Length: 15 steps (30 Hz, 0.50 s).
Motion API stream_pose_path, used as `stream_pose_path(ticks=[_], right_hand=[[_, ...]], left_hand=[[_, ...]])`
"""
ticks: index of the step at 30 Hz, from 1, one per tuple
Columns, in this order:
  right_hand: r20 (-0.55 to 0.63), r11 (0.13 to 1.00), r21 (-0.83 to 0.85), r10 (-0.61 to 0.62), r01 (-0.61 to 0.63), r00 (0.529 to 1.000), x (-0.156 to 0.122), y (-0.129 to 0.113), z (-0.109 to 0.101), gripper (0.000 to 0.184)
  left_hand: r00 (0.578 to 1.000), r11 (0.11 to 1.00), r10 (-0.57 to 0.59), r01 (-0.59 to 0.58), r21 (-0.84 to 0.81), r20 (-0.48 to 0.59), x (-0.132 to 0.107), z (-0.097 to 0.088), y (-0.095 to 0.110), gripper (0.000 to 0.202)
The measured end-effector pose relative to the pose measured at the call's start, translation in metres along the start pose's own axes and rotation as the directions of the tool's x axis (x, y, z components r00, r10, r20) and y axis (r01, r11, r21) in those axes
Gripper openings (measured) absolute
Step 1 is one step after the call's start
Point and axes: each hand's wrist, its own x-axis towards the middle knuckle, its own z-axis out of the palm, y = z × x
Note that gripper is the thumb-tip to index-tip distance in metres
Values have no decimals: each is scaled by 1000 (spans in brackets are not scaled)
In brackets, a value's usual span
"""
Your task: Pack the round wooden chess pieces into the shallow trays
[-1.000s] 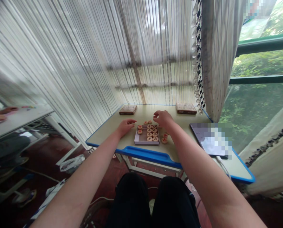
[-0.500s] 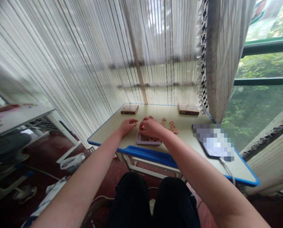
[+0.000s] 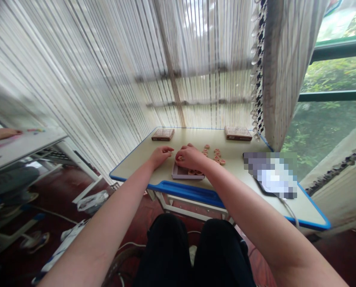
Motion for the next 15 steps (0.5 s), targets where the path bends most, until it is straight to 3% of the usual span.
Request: stream_pose_path(ticks=[6, 10, 13, 15], right_hand=[[13, 999, 21, 29, -29, 1000, -1, -4, -4, 25], [-70, 992, 40, 120, -118, 990, -3, 10, -16, 25], [-218, 933, -10, 349, -359, 912, -9, 38, -30, 27], [-291, 827, -53, 523, -559, 801, -15, 60, -35, 30]], left_hand=[[1000, 1000, -18, 18, 1, 3, 0, 0, 2, 32], [1000, 1000, 4, -4, -1, -2, 1, 2, -3, 32], [1000, 1000, 2, -2, -7, -6, 3, 4, -7, 32], [1000, 1000, -1, 1, -4, -7, 3, 4, -8, 32]])
